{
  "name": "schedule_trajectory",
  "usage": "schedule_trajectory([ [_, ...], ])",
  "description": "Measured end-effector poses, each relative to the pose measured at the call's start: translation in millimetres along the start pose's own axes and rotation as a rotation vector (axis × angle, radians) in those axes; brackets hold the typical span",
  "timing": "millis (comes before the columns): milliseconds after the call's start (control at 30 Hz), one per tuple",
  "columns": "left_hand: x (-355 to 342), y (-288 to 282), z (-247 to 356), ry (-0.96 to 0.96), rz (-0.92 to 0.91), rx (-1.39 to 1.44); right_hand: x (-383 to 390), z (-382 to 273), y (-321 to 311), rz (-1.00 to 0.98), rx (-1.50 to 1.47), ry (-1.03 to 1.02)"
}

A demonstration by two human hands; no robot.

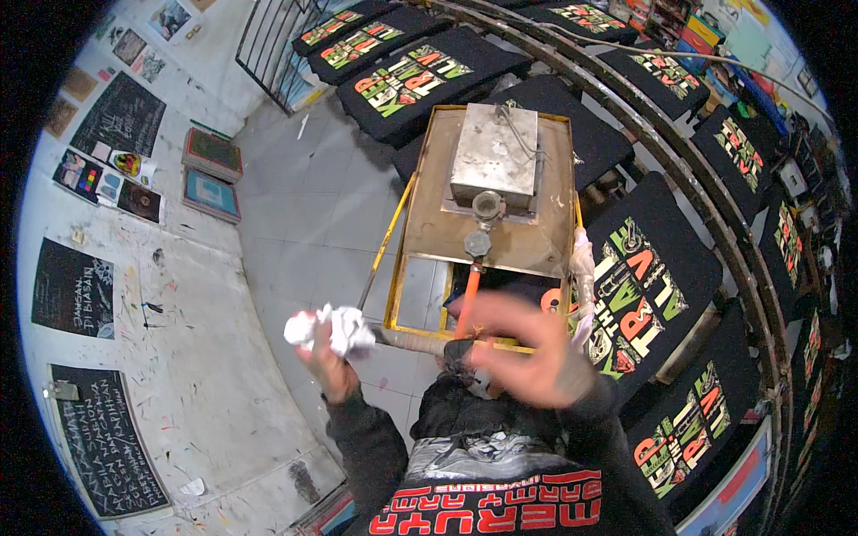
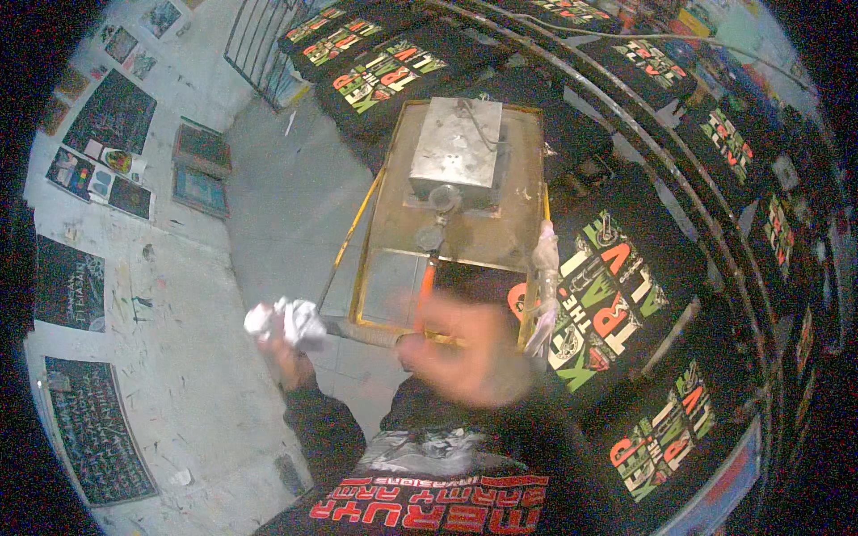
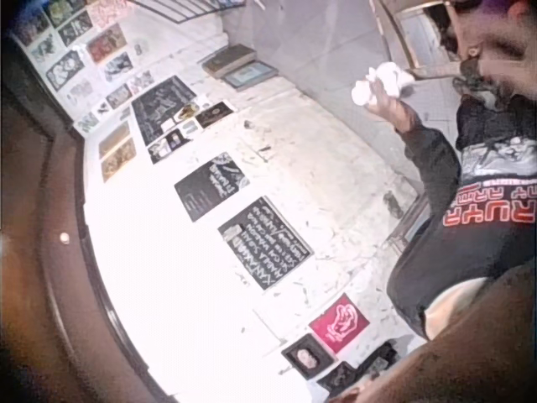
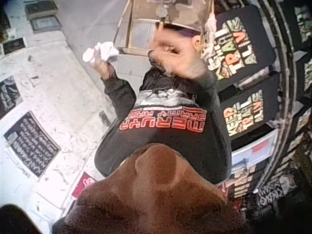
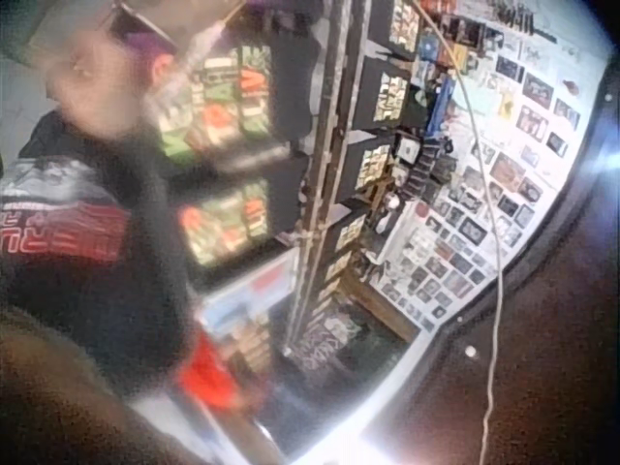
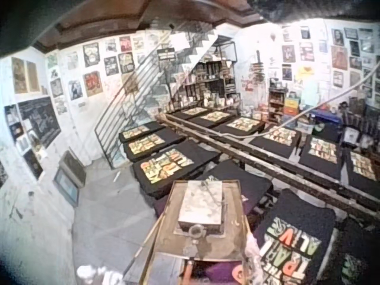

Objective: The person moves a flash dryer over T-shirts mounted on a screen printing carousel to cure the ink, using their hands to position the dryer and smooth the fabric.

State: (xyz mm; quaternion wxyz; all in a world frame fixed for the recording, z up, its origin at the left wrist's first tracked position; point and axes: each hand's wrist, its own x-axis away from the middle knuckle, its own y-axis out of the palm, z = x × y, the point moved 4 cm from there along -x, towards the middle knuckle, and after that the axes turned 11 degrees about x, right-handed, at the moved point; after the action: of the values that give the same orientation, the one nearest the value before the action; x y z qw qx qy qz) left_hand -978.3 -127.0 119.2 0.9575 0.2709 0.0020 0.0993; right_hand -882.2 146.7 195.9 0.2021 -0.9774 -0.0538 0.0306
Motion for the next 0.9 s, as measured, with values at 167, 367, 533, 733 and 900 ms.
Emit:
schedule_trajectory([
  [167, -44.8, 29.1, -34.0, -0.034, -0.246, -0.489, 57.2, 140.0, -53.6, 0.544, 0.724, 0.736],
  [367, -78.6, -18.0, -70.1, -0.235, -0.415, -0.697, 48.3, 170.1, -37.5, 0.544, 0.64, 0.837],
  [533, -50.9, -26.4, -48.3, -0.478, -0.426, -0.286, 53.3, 162.9, -30.3, 0.476, 0.577, 0.642],
  [733, -12.9, -92.3, -32.0, -0.655, -0.276, -0.075, 57.4, 176.9, -6.0, 0.382, 0.69, 0.578],
  [900, 7.2, -146.5, -17.8, -0.871, -0.072, 0.039, 44.1, 178.3, 17.1, 0.428, 0.414, 0.692],
])
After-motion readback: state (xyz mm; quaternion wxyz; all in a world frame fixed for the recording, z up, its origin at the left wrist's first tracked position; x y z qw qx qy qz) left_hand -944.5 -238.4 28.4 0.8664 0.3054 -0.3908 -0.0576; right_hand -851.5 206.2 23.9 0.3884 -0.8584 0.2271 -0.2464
